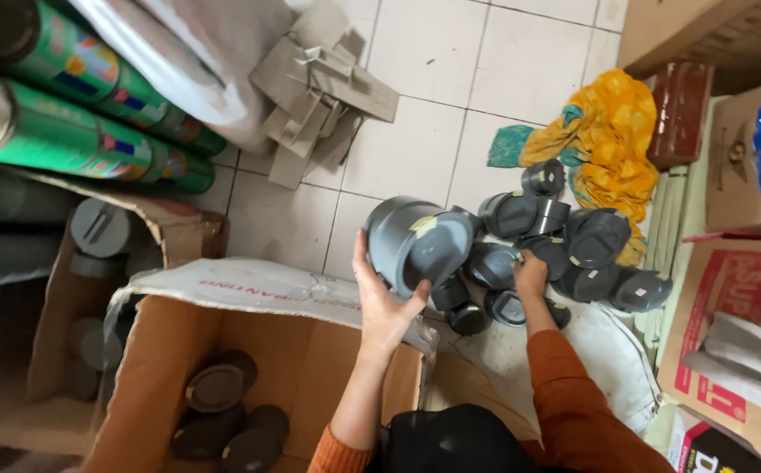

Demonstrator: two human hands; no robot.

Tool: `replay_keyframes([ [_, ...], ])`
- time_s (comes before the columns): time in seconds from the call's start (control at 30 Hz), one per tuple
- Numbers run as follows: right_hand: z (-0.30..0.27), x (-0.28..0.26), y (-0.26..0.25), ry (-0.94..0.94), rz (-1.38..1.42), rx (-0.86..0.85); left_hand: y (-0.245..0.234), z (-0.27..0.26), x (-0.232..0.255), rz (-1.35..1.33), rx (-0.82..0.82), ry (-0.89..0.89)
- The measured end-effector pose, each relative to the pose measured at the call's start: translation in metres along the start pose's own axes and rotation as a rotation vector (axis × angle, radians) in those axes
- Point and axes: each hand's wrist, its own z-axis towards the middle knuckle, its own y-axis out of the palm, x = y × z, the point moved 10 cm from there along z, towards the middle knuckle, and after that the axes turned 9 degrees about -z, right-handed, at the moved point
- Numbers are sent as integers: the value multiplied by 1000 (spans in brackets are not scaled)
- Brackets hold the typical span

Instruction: The person picks up plastic pipe fittings from the floor and places them into a cardboard box.

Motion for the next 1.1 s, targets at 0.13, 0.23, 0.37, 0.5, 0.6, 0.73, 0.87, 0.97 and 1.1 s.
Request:
replay_keyframes([
  [0.13,-19,-13,-21,-78,-38,-20,0,2,2,8,11,10],
  [0.23,-37,-14,-50,-107,-39,54,-1,1,6,29,21,23],
  [0.37,-48,-6,-99,-206,-41,183,0,-5,16,-14,-33,160],
  [0.5,-68,-21,-184,-367,101,333,-6,-29,30,-284,-99,175],
  [0.6,-69,-44,-235,-479,266,277,-30,-60,-23,-430,-81,-56],
  [0.73,-114,-128,-315,-686,389,266,-104,-117,-5,-530,29,30],
  [0.87,-217,-244,-369,-858,556,76,-196,-187,-11,-636,308,135],
  [0.97,-322,-340,-378,-1204,414,91,-267,-249,-61,-632,624,99],
  [1.1,-438,-432,-303,-1546,429,-105,-338,-332,-84,-478,977,42],
])
